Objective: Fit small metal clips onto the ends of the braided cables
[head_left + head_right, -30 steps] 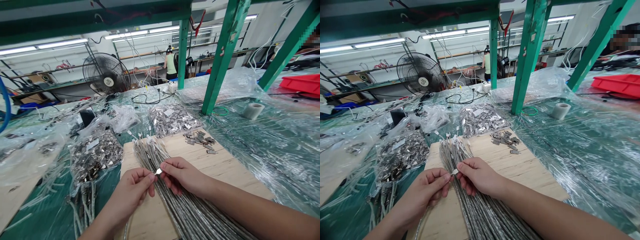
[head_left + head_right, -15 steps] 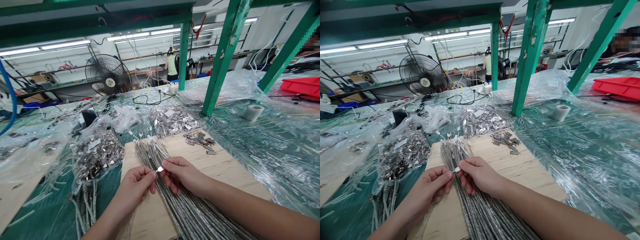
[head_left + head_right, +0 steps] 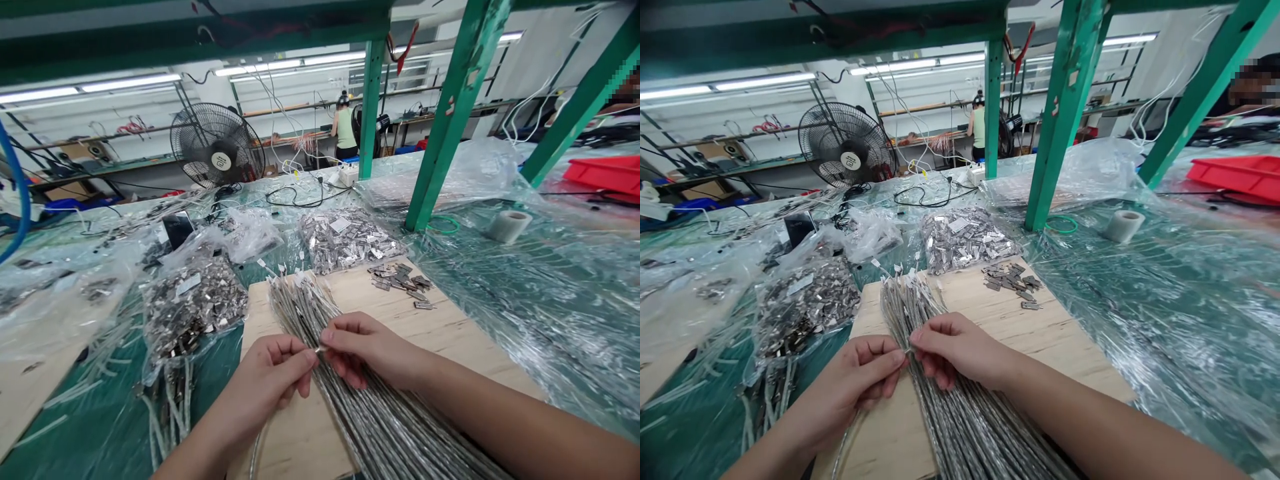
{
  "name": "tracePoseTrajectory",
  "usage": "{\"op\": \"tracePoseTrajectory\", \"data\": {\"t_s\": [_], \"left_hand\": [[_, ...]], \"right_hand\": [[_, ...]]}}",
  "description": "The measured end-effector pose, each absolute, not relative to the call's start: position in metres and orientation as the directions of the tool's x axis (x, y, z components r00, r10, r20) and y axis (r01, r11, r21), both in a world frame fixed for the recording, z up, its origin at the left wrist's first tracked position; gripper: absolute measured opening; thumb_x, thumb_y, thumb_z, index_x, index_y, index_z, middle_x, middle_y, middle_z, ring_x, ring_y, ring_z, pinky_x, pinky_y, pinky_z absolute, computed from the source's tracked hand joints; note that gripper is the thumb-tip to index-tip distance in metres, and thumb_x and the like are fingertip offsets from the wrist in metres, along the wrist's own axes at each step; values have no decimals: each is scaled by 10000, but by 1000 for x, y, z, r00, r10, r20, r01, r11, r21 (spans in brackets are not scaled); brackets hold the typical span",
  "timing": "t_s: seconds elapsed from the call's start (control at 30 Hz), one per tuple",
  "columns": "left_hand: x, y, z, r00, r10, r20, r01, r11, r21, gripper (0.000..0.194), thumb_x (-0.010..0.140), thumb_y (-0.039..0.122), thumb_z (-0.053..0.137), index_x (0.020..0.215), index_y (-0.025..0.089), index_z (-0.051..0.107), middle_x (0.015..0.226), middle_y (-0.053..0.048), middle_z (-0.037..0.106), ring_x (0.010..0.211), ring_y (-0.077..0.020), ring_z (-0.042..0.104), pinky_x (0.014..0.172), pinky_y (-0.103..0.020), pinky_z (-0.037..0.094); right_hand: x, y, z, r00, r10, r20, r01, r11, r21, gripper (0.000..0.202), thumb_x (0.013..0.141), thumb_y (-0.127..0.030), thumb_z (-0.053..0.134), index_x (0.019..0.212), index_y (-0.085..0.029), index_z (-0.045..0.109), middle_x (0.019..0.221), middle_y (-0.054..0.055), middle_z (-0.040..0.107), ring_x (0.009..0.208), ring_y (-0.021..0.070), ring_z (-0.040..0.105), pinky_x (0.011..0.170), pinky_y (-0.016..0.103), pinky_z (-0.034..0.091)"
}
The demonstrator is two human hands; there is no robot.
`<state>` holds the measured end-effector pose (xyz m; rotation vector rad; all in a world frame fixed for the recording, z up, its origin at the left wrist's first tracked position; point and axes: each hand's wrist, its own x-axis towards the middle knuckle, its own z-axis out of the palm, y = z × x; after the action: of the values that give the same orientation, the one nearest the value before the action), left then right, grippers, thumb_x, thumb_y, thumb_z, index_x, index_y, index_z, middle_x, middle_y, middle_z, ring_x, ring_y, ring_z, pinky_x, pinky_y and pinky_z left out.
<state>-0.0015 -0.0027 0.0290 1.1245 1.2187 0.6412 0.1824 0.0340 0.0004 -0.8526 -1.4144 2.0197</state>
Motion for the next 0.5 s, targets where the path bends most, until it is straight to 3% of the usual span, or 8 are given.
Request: {"op": "tracePoseTrajectory", "data": {"t_s": [0.17, 0.27, 0.37, 0.5], "left_hand": [[-6, -4, 29, 346, 850, -397, 206, 344, 916, 301, 836, 402, 612, 714, 127, 598, 578, 15, 562, 441, -36, 284, 409, -164, 190], [-2, -2, 25, 331, 863, -381, 203, 329, 922, 241, 853, 380, 593, 861, 140, 612, 632, 22, 568, 458, -44, 305, 418, -159, 217], [3, -2, 19, 264, 917, -300, 252, 235, 939, 265, 870, 340, 578, 1073, 172, 560, 707, 13, 609, 576, -89, 483, 527, -170, 370], [5, -4, 14, 276, 954, -115, 399, -5, 917, 194, 901, 317, 534, 1022, 195, 622, 859, -28, 665, 825, -165, 603, 751, -242, 451]], "right_hand": [[186, 31, 5, -700, 692, -177, 73, -178, -981, 337, 831, -468, 629, 716, -164, 539, 526, -50, 527, 381, 48, 379, 349, 165, 245], [184, 31, 2, -611, 775, -160, 86, -136, -987, 298, 837, -381, 636, 667, -162, 528, 500, -54, 502, 398, 47, 345, 365, 173, 214], [183, 34, -1, -585, 788, -189, 39, -206, -978, 299, 839, -376, 633, 658, -162, 528, 483, -68, 463, 368, 39, 308, 341, 175, 184], [185, 37, -1, -652, 719, -242, 3, -317, -948, 351, 873, -481, 558, 723, -163, 551, 525, -52, 499, 328, 51, 361, 291, 167, 273]]}}
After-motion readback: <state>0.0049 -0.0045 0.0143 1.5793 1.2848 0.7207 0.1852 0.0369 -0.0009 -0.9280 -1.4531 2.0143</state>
